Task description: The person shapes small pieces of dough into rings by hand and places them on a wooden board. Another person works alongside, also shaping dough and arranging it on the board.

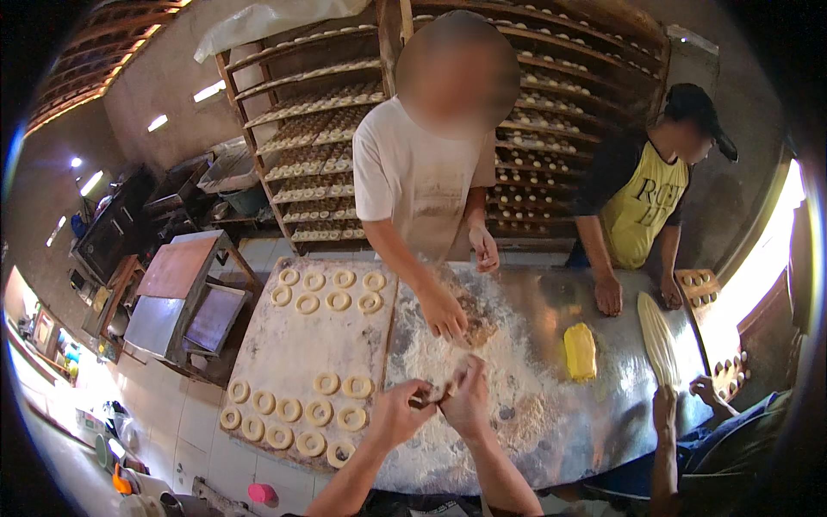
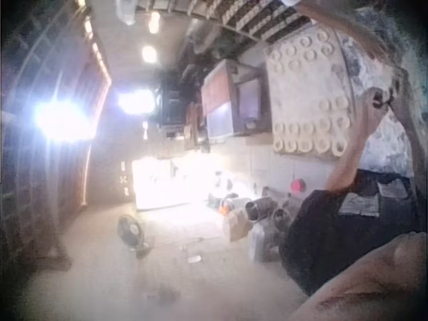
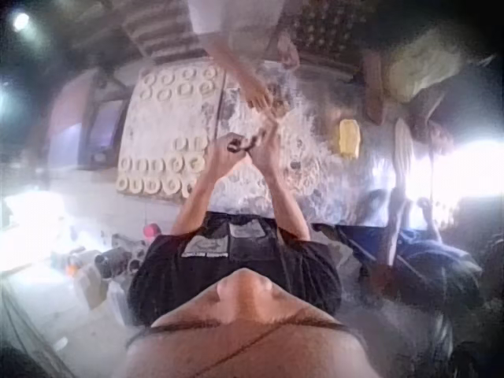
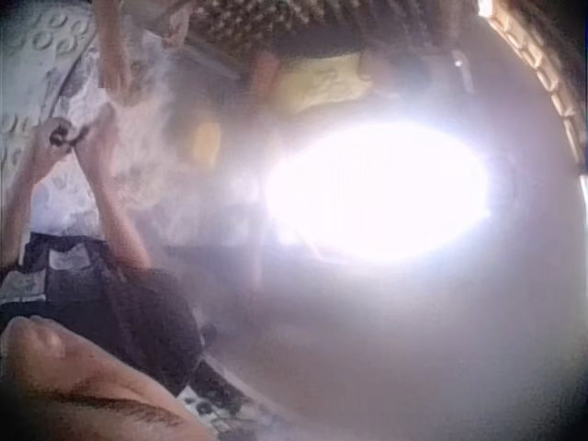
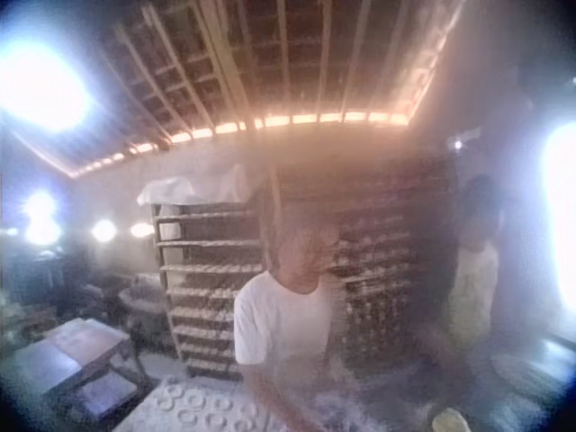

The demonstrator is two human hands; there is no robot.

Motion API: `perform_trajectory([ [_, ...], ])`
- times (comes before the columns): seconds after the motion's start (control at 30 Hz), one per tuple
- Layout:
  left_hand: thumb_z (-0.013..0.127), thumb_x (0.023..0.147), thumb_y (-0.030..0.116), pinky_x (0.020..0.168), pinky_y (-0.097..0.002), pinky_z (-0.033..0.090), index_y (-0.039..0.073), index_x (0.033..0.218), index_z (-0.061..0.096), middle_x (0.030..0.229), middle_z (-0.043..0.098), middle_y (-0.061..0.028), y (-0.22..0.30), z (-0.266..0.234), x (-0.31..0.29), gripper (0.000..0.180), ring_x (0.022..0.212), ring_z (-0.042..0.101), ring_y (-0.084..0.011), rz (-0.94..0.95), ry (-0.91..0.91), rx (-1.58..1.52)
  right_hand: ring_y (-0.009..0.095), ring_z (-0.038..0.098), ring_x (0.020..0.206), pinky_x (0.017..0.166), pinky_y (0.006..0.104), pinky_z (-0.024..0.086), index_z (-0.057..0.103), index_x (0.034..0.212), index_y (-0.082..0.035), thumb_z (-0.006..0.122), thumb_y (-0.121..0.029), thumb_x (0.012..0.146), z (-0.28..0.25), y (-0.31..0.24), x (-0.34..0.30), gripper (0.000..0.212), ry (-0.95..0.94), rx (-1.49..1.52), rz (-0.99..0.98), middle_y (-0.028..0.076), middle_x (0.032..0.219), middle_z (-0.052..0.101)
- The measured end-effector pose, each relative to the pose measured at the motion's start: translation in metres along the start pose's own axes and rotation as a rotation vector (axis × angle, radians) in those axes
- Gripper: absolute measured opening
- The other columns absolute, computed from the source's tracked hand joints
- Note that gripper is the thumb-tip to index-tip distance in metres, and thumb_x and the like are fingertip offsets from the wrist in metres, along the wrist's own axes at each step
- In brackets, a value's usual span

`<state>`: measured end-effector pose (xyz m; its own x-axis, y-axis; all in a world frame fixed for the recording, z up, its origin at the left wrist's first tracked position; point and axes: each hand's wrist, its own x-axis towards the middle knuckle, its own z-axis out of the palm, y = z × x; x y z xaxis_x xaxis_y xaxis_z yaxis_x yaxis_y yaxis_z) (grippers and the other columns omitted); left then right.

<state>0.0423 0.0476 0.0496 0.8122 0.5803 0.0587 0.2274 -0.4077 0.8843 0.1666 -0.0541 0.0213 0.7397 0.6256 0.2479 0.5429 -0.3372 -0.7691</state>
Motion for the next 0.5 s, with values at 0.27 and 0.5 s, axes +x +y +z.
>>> perform_trajectory([
  [0.27, 0.066, 0.084, -0.002, 0.076, -0.0432, 0.051, 0.005, 0.126, 0.047, 0.091, 0.058, -0.0141, -0.019, 0.016, -0.012, 0.047, 0.084, 0.061, -0.0338, 0.379, 0.485, 0.286, 0.032, 0.059, 0.109, 0.090, 0.0414, 0.046, 0.031, 0.138, -0.009, 0.069, 0.003, 0.080, 0.020, 0.005, -0.024, 0.071, -0.355, 1.404, 0.306, 0.017, 0.116, 0.060],
  [0.5, 0.061, 0.095, 0.011, 0.075, -0.0288, 0.049, 0.010, 0.135, 0.037, 0.079, 0.049, -0.0038, -0.032, 0.009, -0.039, 0.047, 0.080, 0.055, -0.0161, 0.312, 0.157, -1.187, 0.025, 0.064, 0.091, 0.082, 0.0363, 0.052, 0.039, 0.137, -0.010, 0.055, -0.032, 0.097, 0.028, -0.027, -0.036, 0.049, -0.336, 1.549, 0.520, 0.016, 0.091, 0.065],
])
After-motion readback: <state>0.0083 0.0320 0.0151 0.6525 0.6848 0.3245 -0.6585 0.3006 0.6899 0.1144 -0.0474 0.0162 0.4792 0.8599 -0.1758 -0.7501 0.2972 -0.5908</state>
